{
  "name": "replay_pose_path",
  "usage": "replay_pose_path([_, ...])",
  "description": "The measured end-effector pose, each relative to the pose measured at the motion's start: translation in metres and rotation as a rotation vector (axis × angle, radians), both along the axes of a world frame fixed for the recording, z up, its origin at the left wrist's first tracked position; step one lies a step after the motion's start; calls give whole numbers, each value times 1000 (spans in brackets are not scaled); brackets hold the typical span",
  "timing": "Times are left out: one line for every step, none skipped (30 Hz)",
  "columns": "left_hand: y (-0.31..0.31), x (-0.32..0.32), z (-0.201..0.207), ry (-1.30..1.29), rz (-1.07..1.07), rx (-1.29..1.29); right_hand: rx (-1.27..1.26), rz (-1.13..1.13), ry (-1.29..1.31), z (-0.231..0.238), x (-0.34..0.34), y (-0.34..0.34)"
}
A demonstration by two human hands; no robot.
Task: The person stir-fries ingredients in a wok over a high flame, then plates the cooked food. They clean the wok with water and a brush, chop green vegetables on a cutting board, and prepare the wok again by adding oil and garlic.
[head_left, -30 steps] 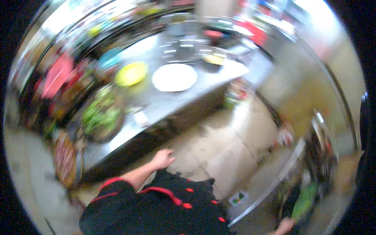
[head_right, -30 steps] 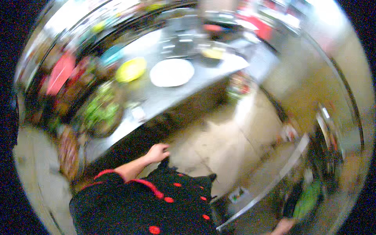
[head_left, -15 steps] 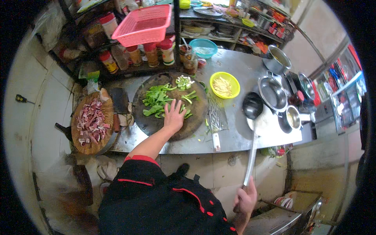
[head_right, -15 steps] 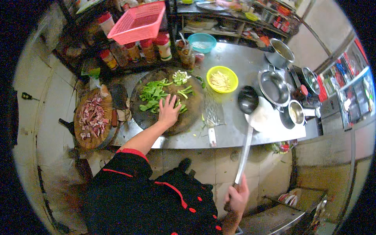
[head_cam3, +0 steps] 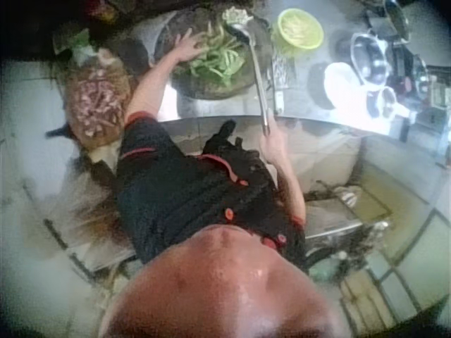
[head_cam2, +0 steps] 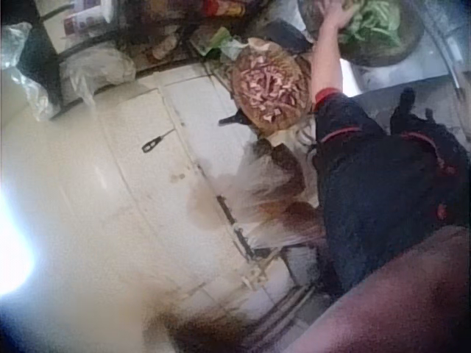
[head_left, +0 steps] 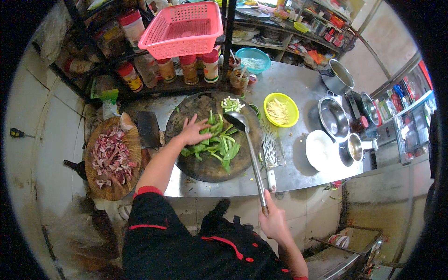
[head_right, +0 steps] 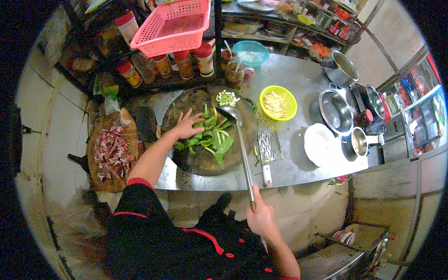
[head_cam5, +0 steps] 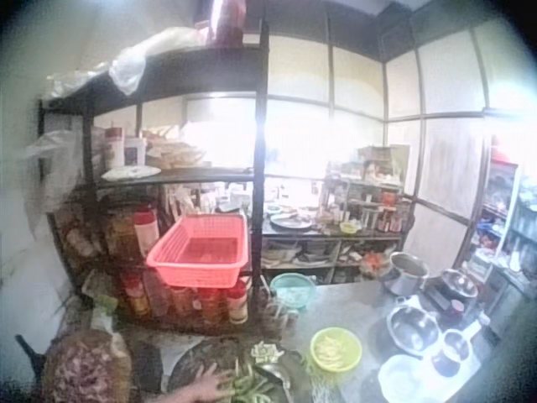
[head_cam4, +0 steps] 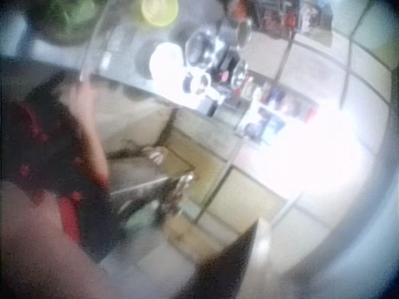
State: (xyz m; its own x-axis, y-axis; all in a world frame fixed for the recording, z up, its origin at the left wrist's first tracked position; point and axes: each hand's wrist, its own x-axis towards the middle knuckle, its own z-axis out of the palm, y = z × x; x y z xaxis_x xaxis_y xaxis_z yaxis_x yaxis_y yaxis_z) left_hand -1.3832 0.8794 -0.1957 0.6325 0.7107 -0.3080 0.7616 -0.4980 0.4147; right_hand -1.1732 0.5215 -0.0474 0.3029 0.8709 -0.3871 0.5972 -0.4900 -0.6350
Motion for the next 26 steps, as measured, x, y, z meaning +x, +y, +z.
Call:
replay_pose_path([-10,-4,0,-9,-48,15,-57,-3,27,5,1,0])
replay_pose_path([-21,-9,0,-92,-56,11,-68,-8,64,10,0,0])
replay_pose_path([-32,-15,-1,-164,-64,-1,-82,-14,102,15,1,1])
replay_pose_path([-38,-22,-1,-264,19,179,-32,2,68,17,-1,3])
replay_pose_path([-39,-30,-1,-318,171,279,18,15,35,16,-2,3])
replay_pose_path([-37,-39,1,-397,256,209,51,13,12,14,-3,4])
replay_pose_path([-36,-47,1,-441,361,95,168,78,-52,7,0,8])
replay_pose_path([-40,-51,2,-245,306,41,261,132,-107,0,6,15])
replay_pose_path([-52,-48,1,-94,183,115,342,174,-158,-8,10,24])
replay_pose_path([-65,-40,1,-65,175,113,348,225,-238,-14,12,31])
replay_pose_path([-77,-32,2,-37,169,118,296,269,-314,-17,13,35])
replay_pose_path([-87,-22,6,-62,215,110,245,310,-392,-19,14,39])
replay_pose_path([-101,-12,9,-23,255,192,172,348,-477,-18,15,40])
replay_pose_path([-113,-2,12,-24,325,198,172,376,-506,-13,19,40])
replay_pose_path([-122,8,16,-13,394,178,146,398,-536,-7,24,34])
replay_pose_path([-131,19,17,-11,447,187,113,424,-561,0,29,26])
replay_pose_path([-142,31,18,-2,506,237,106,411,-528,7,34,18])
replay_pose_path([-149,42,18,4,531,243,101,400,-497,16,40,11])
replay_pose_path([-154,51,18,-12,559,294,88,386,-469,23,46,6])
replay_pose_path([-158,60,17,-27,595,327,56,359,-392,28,51,3])
replay_pose_path([-158,66,14,-57,634,338,30,333,-346,29,51,-2])
replay_pose_path([-157,72,10,-94,674,351,-19,296,-301,30,53,-8])
replay_pose_path([-155,78,6,-142,716,369,-37,263,-242,30,55,-13])
replay_pose_path([-152,82,1,-162,718,390,-113,213,-157,25,55,-17])
replay_pose_path([-149,85,-6,-175,719,364,-140,191,-117,18,54,-22])
replay_pose_path([-144,84,-12,-191,721,334,-142,158,-25,8,49,-27])
